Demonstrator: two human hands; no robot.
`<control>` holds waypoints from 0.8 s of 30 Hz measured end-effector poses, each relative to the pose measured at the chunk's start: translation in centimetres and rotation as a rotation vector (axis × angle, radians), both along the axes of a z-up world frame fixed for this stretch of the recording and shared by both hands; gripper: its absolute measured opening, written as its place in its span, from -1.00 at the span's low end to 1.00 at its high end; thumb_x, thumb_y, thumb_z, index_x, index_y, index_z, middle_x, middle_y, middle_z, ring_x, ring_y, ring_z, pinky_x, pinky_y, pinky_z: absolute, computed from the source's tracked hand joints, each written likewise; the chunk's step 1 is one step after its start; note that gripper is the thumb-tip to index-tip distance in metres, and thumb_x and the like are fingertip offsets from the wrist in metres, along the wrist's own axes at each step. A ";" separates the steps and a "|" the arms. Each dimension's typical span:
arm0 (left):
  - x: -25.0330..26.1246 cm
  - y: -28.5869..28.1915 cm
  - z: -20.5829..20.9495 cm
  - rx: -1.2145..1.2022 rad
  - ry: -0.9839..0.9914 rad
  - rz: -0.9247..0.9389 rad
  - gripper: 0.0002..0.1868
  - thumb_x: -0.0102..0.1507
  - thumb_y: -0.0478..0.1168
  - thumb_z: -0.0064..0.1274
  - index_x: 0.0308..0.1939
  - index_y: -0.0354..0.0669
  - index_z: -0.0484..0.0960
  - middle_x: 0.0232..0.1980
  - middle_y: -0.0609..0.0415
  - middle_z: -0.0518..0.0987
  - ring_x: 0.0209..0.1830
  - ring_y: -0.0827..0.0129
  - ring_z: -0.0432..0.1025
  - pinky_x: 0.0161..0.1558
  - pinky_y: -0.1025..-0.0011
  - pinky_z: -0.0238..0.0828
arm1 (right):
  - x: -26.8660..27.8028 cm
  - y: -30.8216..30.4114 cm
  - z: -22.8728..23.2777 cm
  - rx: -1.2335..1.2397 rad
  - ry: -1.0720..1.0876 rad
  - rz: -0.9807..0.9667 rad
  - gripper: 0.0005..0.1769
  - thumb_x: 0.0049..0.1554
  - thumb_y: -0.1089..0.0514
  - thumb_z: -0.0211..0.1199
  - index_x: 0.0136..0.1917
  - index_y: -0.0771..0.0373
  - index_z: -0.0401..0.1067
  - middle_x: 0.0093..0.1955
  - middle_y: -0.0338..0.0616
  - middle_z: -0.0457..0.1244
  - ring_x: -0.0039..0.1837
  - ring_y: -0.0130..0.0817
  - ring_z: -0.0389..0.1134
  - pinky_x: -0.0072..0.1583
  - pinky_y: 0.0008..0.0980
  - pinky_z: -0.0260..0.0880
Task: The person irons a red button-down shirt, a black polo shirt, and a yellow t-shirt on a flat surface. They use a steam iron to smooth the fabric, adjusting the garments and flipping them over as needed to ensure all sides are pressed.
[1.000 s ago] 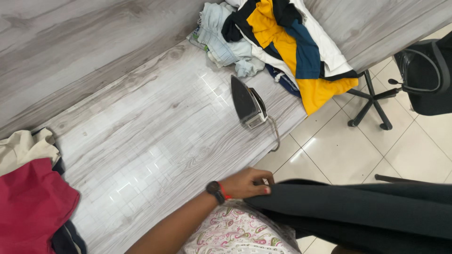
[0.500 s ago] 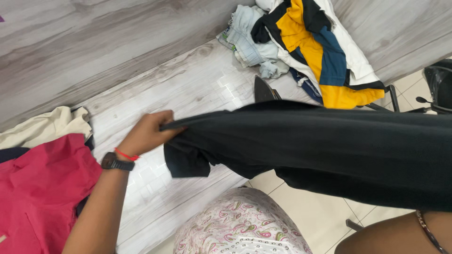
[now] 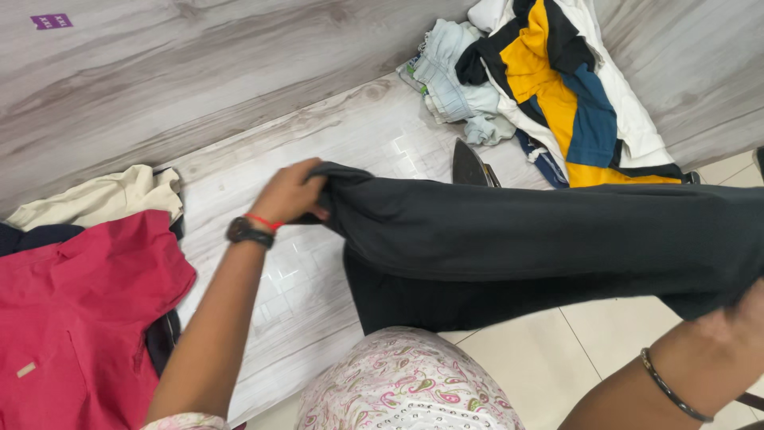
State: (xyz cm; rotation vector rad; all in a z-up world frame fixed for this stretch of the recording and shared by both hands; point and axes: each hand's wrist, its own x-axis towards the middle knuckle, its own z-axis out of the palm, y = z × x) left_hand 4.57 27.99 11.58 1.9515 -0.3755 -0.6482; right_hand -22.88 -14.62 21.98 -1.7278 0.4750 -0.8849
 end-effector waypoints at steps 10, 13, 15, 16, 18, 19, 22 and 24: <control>0.3 -22.7 0.7 -0.538 0.442 -0.618 -0.56 0.48 -0.12 -0.33 0.43 -0.10 0.27 -0.11 -0.23 0.74 -0.24 0.11 0.69 -0.28 0.29 0.64 | 9.0 14.6 -0.4 0.000 -0.023 0.600 -0.44 0.43 0.07 0.00 0.62 0.23 0.07 0.68 0.14 -0.06 0.68 -0.08 -0.04 0.60 -0.11 0.01; 8.8 -23.8 -3.0 -0.829 0.340 -0.189 -0.54 0.46 -0.17 -0.17 0.46 -0.11 0.39 0.23 -0.29 0.64 0.12 0.05 0.66 -0.03 0.18 0.68 | 11.4 20.3 0.9 0.012 -0.004 0.900 -0.44 0.42 0.08 0.01 0.63 0.22 0.07 0.70 0.14 -0.08 0.70 -0.08 -0.07 0.61 -0.10 -0.01; 14.3 -18.1 -7.1 -0.935 0.303 -0.080 -0.07 0.29 -0.19 0.18 0.59 0.24 -0.10 0.53 -0.25 0.29 0.52 0.00 0.26 0.41 -0.19 0.15 | 11.8 23.8 0.0 0.014 0.034 1.124 -0.43 0.42 0.08 0.01 0.63 0.20 0.06 0.71 0.14 -0.09 0.71 -0.07 -0.08 0.62 -0.09 -0.03; 16.7 -14.2 -9.1 -0.994 0.372 0.036 0.10 0.27 -0.20 0.26 0.59 0.31 -0.28 0.63 -0.23 0.03 0.62 0.01 0.10 0.51 -0.25 0.03 | 11.8 25.6 -1.4 0.008 0.074 1.236 -0.43 0.42 0.09 0.01 0.63 0.20 0.06 0.71 0.14 -0.10 0.72 -0.07 -0.09 0.62 -0.09 -0.04; 17.4 -2.4 -13.9 -1.136 0.372 0.092 -0.10 0.45 -0.17 0.01 0.67 0.18 -0.30 0.75 -0.14 -0.17 0.72 0.09 -0.01 0.60 -0.18 -0.01 | 11.3 29.2 -4.7 -0.023 0.199 1.483 -0.42 0.41 0.09 0.02 0.64 0.19 0.06 0.72 0.13 -0.11 0.73 -0.06 -0.11 0.63 -0.08 -0.06; 15.7 3.8 -16.1 -1.007 0.349 0.291 -0.20 0.48 -0.20 -0.10 0.64 0.17 -0.28 0.71 -0.09 -0.09 0.69 0.11 0.03 0.58 -0.13 0.02 | 11.0 30.7 -6.2 -0.124 0.277 1.547 -0.42 0.41 0.09 0.02 0.64 0.18 0.06 0.73 0.13 -0.11 0.74 -0.06 -0.12 0.64 -0.08 -0.07; 7.9 16.5 -21.2 -0.517 0.324 0.626 -0.33 0.45 0.01 -0.20 0.63 0.12 0.01 0.65 0.01 0.13 0.59 0.18 0.14 0.44 -0.11 0.07 | 9.5 31.1 -10.7 -0.195 0.510 1.594 -0.44 0.33 0.11 0.06 0.58 0.11 0.16 0.72 0.03 -0.09 0.68 -0.08 -0.01 0.57 -0.09 0.04; 2.4 18.3 -24.1 -0.154 0.046 0.727 -0.35 0.40 -0.04 -0.12 0.56 0.02 0.13 0.60 -0.04 0.23 0.54 0.09 0.20 0.44 -0.01 0.13 | 9.5 27.9 -14.7 -0.137 0.539 1.386 -0.49 0.32 0.13 0.10 0.52 0.12 0.24 0.69 0.03 -0.01 0.65 -0.06 0.05 0.54 -0.08 0.07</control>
